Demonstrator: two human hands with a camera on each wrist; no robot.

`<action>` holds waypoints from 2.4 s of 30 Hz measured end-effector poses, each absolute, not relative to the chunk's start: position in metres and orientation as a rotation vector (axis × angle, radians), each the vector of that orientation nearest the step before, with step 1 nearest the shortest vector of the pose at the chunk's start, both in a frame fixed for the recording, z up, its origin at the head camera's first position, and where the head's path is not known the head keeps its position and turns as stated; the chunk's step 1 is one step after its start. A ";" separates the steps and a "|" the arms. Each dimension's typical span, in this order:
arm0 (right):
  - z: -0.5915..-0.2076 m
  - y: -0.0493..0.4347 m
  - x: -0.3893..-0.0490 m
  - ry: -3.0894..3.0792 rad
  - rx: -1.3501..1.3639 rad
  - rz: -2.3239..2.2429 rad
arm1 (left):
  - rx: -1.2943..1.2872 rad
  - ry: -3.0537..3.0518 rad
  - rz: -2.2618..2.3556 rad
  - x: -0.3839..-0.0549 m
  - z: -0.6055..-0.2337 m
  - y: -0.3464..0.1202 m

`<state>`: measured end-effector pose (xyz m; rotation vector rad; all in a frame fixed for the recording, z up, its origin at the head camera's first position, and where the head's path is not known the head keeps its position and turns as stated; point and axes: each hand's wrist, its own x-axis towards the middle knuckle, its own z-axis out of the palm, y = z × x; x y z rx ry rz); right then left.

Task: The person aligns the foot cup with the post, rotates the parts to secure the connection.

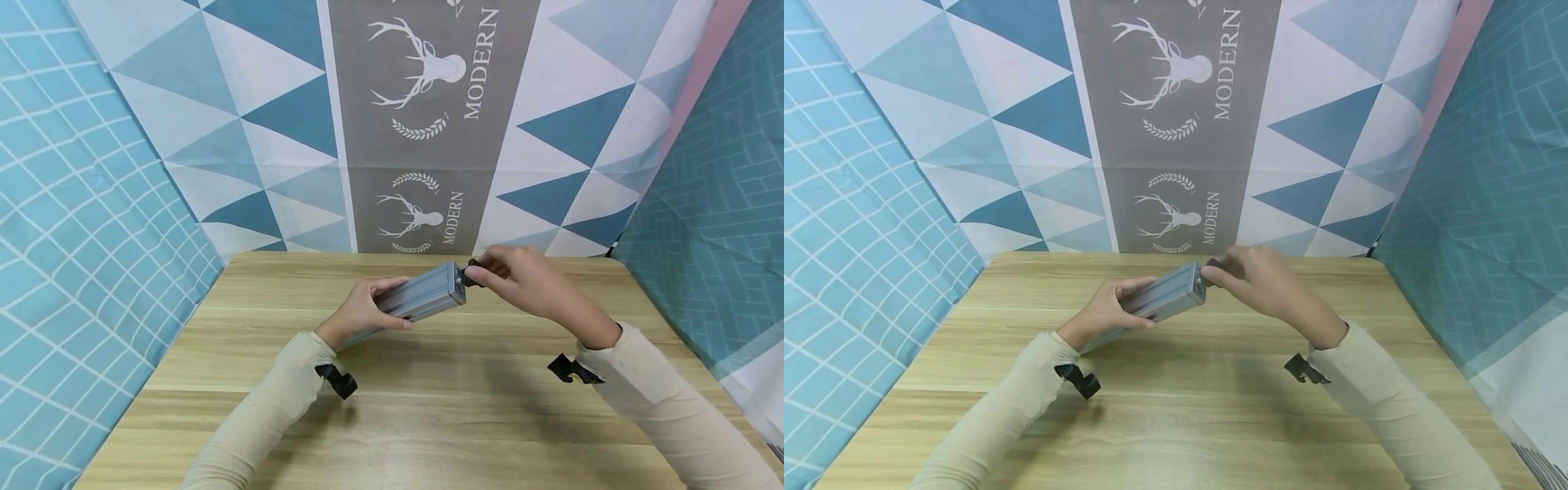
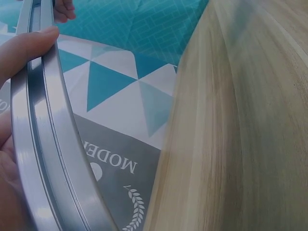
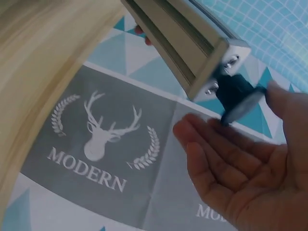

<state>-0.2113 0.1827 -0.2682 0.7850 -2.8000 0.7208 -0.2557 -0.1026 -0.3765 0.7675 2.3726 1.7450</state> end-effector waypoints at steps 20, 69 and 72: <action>-0.262 0.192 -0.212 -2.665 1.239 0.591 | 0.779 2.362 1.751 -0.256 -0.376 -0.103; -0.259 0.190 -0.219 -2.667 1.214 0.599 | 0.762 2.377 1.719 -0.257 -0.374 -0.108; -0.259 0.189 -0.220 -2.622 1.256 0.600 | 0.782 2.377 1.716 -0.257 -0.374 -0.108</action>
